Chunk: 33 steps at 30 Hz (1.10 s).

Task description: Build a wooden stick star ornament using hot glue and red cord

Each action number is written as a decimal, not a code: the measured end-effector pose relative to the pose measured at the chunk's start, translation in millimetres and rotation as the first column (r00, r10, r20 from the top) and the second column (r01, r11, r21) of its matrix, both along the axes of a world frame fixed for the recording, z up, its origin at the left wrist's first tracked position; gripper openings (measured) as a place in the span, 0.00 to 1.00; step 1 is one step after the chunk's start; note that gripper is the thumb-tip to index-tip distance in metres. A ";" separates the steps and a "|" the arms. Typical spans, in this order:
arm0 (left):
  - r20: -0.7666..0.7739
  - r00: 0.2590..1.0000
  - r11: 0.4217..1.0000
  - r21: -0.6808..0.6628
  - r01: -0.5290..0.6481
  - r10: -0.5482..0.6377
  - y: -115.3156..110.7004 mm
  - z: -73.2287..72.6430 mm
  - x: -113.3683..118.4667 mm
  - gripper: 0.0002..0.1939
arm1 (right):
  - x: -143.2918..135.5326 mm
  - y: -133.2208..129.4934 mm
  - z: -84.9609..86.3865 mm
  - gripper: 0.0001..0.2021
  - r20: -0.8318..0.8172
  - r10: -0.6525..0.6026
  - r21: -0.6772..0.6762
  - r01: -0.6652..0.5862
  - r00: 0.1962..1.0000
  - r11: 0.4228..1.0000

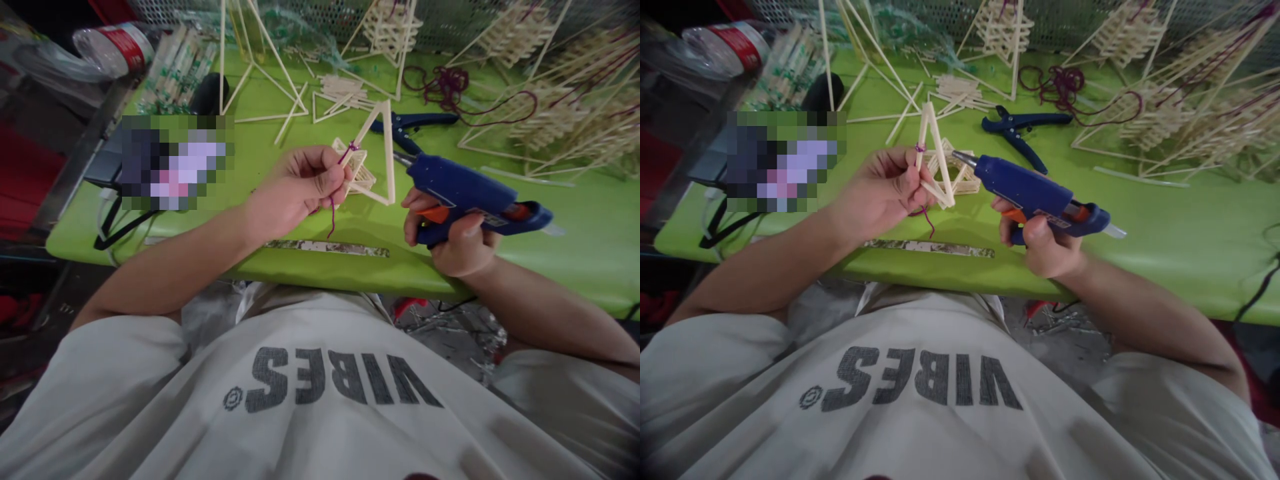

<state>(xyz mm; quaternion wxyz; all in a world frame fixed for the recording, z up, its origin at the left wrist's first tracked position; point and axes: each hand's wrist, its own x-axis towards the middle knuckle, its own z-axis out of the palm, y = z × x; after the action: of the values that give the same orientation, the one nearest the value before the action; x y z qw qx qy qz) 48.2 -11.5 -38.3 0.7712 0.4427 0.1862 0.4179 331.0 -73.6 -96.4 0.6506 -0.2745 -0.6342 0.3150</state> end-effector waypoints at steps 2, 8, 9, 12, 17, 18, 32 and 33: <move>0.002 0.999 0.999 -0.003 -0.046 0.046 0.7 4.6 -2.3 0.13 | 2.4 -1.8 3.1 0.23 0.015 -0.031 -0.059 0.032 0.999 0.998; -0.114 0.977 0.973 0.168 -0.157 0.177 10.7 6.5 -11.7 0.14 | 5.9 3.9 11.1 0.25 -0.035 -0.086 -0.124 0.081 0.996 0.989; -0.137 0.972 0.967 0.193 -0.164 0.192 12.3 6.0 -12.6 0.13 | 5.2 5.6 13.1 0.25 -0.048 -0.098 -0.125 0.091 0.994 0.988; -0.196 0.950 0.953 0.230 -0.197 0.244 14.6 5.9 -13.2 0.13 | 3.0 9.9 20.2 0.25 -0.074 -0.098 -0.170 0.085 0.992 0.982; -0.257 0.888 0.902 0.312 -0.297 0.381 15.9 6.9 -12.9 0.15 | 11.9 25.8 25.3 0.22 -0.136 -0.109 -0.176 0.084 0.985 0.981; -0.255 0.877 0.887 0.339 -0.314 0.408 16.7 6.6 -13.6 0.14 | 17.4 32.7 24.3 0.23 -0.145 -0.127 -0.161 0.103 0.981 0.982; -0.223 0.859 0.851 0.384 -0.358 0.461 26.2 1.6 -24.6 0.10 | 126.6 114.4 50.9 0.28 0.027 -0.462 -0.416 0.430 0.886 0.801; -0.214 0.868 0.858 0.375 -0.350 0.448 26.2 1.6 -24.8 0.11 | 129.4 114.3 54.2 0.25 0.085 -0.450 -0.471 0.433 0.889 0.768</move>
<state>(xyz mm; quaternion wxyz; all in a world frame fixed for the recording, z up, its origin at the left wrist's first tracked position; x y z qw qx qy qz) 23.5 14.7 -36.8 0.5468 0.5712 0.3157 0.5244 460.4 40.7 -42.2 0.6284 -0.5620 -0.4436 0.3040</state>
